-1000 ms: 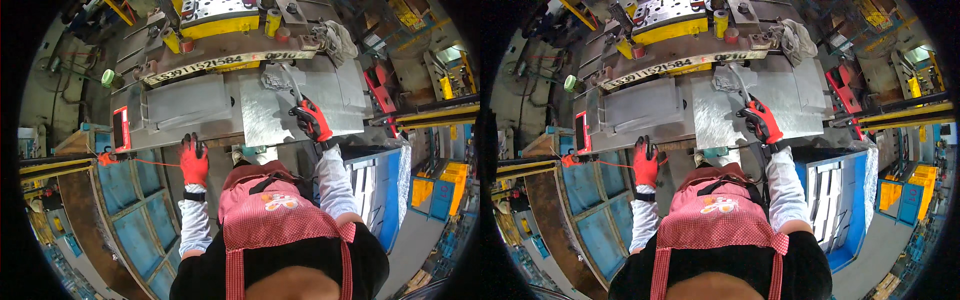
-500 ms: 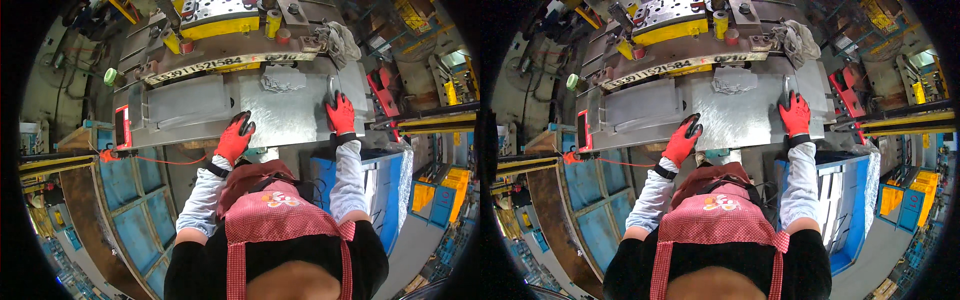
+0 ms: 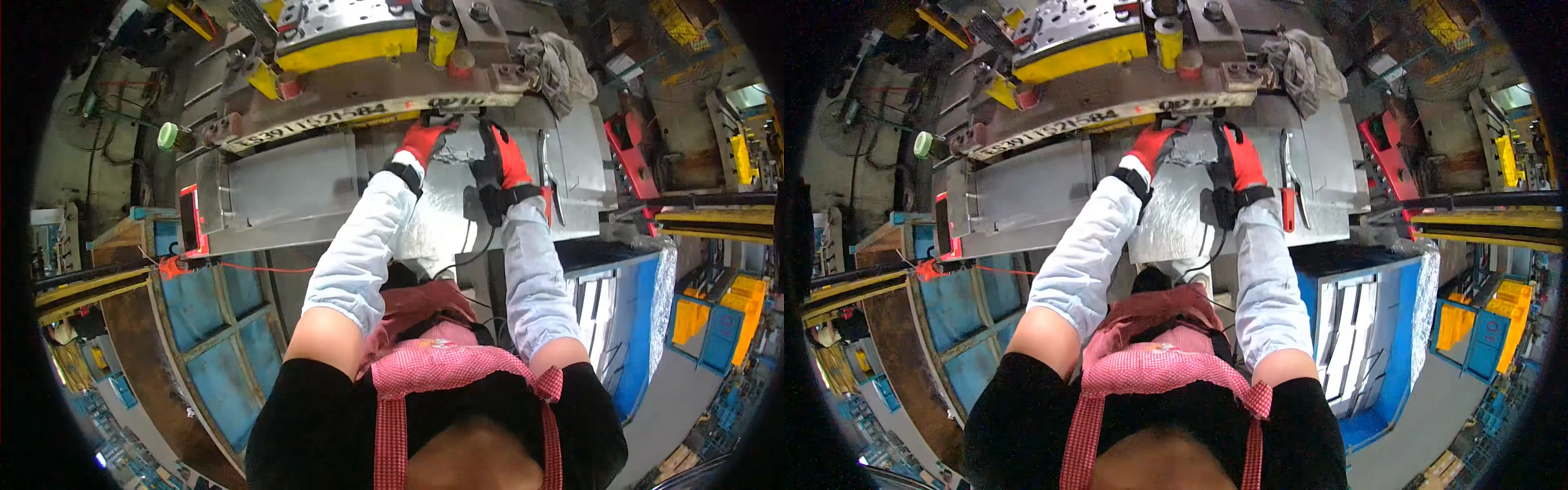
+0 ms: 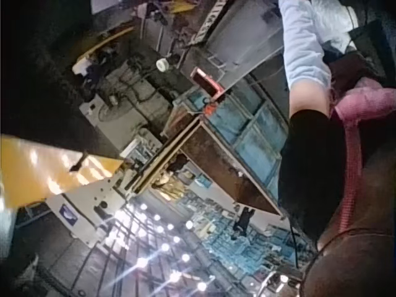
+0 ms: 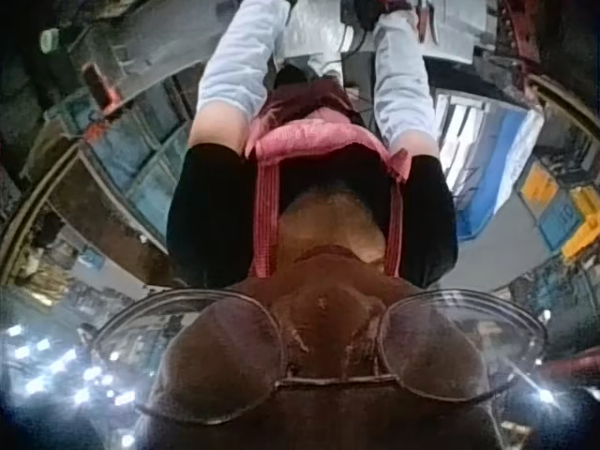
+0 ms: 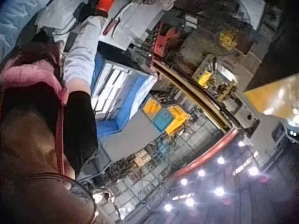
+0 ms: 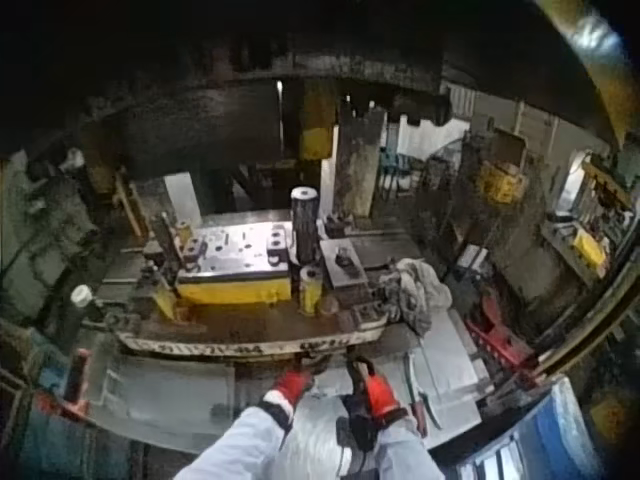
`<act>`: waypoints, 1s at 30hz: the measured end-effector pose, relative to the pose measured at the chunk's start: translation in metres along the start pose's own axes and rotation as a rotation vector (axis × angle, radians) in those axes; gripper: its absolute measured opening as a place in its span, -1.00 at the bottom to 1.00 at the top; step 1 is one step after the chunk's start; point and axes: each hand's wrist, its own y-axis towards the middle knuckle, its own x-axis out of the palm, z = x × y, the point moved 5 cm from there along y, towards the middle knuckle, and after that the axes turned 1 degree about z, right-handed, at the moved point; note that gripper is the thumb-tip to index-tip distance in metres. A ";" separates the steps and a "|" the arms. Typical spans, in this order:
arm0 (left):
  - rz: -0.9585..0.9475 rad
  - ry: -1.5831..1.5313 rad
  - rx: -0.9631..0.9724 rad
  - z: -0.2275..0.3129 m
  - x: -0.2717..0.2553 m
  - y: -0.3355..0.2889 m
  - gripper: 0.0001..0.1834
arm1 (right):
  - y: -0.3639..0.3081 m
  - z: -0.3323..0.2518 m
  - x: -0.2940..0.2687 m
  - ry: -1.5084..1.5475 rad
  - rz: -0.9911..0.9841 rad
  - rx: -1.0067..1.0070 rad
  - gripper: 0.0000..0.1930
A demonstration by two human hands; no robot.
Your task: Placing metal sheets into a punch press, stamping them, and sorting the stamped parts into bins.
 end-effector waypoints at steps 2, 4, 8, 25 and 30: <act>-0.030 0.275 0.230 -0.004 0.000 0.000 -0.55 | 0.000 0.004 -0.001 -0.174 -0.083 -0.022 -0.46; -0.003 0.295 0.199 -0.012 -0.010 0.004 -0.54 | -0.003 -0.027 0.004 -0.169 -0.124 0.183 -0.45; -0.052 0.270 0.169 -0.005 -0.002 0.006 -0.58 | 0.016 -0.006 -0.005 -0.202 -0.120 0.089 -0.38; 0.269 0.088 -0.162 0.020 -0.028 -0.047 -0.37 | -0.034 -0.043 0.022 -0.227 -0.042 -0.163 -0.52; 0.270 -0.127 -0.258 0.021 -0.020 -0.051 -0.37 | -0.042 -0.024 0.004 -0.393 0.168 -0.478 -0.54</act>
